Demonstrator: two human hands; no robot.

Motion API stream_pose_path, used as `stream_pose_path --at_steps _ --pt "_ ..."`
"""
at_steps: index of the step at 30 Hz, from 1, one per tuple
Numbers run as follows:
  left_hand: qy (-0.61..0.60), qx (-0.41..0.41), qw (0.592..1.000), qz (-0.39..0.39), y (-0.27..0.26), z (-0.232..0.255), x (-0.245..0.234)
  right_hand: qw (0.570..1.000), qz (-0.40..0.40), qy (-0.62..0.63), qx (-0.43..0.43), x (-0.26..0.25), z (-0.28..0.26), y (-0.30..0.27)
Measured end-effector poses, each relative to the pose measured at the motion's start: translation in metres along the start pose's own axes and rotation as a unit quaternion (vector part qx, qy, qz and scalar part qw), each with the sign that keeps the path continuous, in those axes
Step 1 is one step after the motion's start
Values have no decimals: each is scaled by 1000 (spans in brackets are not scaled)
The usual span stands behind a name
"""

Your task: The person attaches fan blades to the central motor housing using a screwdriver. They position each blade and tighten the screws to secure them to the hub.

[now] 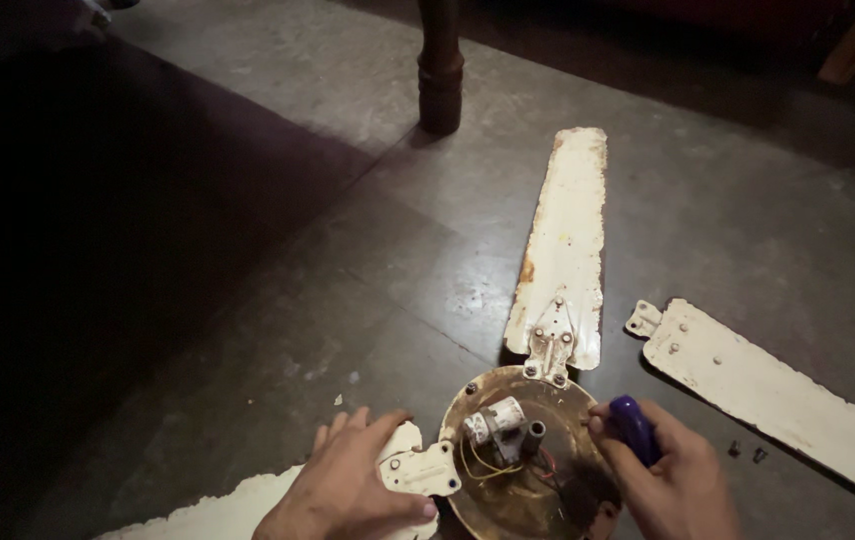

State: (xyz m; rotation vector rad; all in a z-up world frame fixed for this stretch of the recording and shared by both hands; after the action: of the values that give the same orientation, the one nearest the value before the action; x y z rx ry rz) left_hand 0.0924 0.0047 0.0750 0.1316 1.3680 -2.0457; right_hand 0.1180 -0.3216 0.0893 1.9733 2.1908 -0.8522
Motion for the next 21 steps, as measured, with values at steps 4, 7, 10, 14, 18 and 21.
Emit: stream_pose_path --at_steps 4,7,10,14,18,21 --pt "3 11 1000 10 -4 4 -4 999 -15 33 -38 4 -1 3" --pt "3 4 1000 2 -4 5 -3 994 -30 58 -85 7 -8 3" --pt "31 3 999 17 -9 9 -7 997 -15 13 -76 5 -14 -1" --pt "39 -24 999 -3 -8 10 2 1000 -6 -18 -20 4 -18 -8" --pt "66 49 996 46 -5 24 11 996 -3 11 -84 13 -29 -18" --pt "76 84 992 51 4 27 15 988 -55 2 -143 24 -27 -21"
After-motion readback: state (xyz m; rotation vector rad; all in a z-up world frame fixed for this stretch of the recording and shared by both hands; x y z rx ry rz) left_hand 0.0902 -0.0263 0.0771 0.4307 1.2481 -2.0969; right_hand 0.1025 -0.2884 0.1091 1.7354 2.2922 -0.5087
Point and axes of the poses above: each hand's wrist, its own y-axis towards the middle knuckle, its own x-axis out of the palm, z = x × y, the point moved 10 cm from there along y, towards the middle knuckle, and after that the axes turned 15 degrees about -z, right-handed, at the moved point
